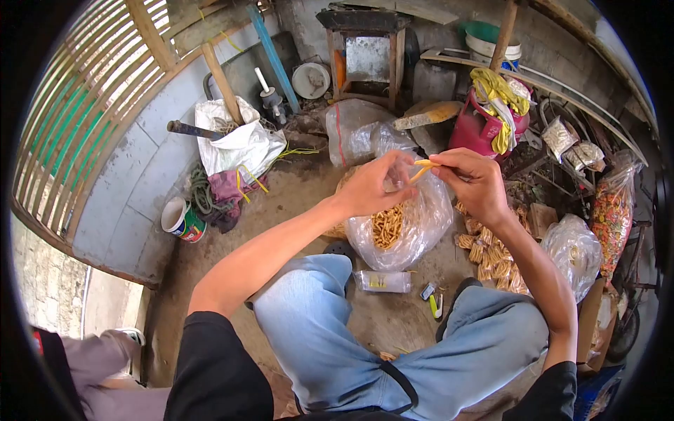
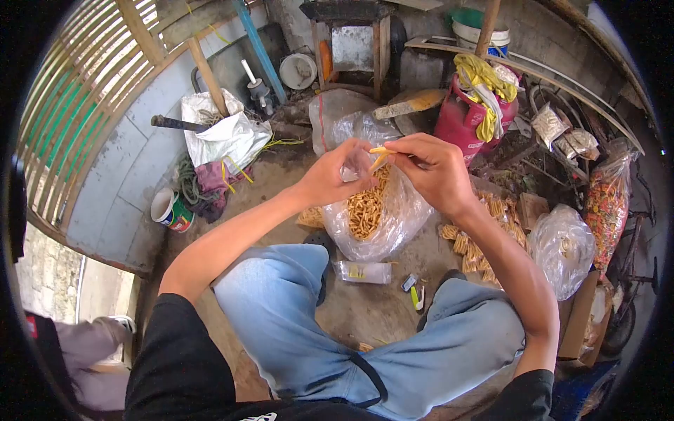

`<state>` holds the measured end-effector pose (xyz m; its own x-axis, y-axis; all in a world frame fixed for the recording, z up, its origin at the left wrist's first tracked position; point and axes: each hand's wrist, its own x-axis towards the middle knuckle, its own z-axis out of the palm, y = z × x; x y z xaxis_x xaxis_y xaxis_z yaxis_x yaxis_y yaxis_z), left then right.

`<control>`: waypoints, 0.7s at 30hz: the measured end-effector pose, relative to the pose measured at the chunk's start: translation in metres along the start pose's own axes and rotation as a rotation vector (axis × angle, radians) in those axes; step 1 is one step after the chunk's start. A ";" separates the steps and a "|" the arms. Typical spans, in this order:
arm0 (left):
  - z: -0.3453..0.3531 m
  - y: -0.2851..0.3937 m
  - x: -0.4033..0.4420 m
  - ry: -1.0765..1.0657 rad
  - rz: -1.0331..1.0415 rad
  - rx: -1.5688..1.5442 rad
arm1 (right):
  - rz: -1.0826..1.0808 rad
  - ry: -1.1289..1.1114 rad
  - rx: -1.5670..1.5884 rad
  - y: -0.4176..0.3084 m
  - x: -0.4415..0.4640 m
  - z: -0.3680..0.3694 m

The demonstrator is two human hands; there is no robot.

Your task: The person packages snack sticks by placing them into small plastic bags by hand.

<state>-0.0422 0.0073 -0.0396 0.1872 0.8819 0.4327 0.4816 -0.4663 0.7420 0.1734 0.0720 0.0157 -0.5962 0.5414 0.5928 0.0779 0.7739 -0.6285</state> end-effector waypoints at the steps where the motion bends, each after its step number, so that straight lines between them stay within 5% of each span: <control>1: 0.000 -0.001 0.000 0.010 0.019 0.025 | 0.002 -0.002 0.001 0.000 -0.001 0.001; 21: 0.003 0.022 0.005 0.200 0.221 0.402 | -0.001 0.033 -0.045 -0.013 -0.004 0.009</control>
<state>-0.0279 0.0020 -0.0227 0.1730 0.7162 0.6761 0.7480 -0.5421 0.3829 0.1676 0.0572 0.0170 -0.5695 0.5508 0.6101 0.1136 0.7879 -0.6052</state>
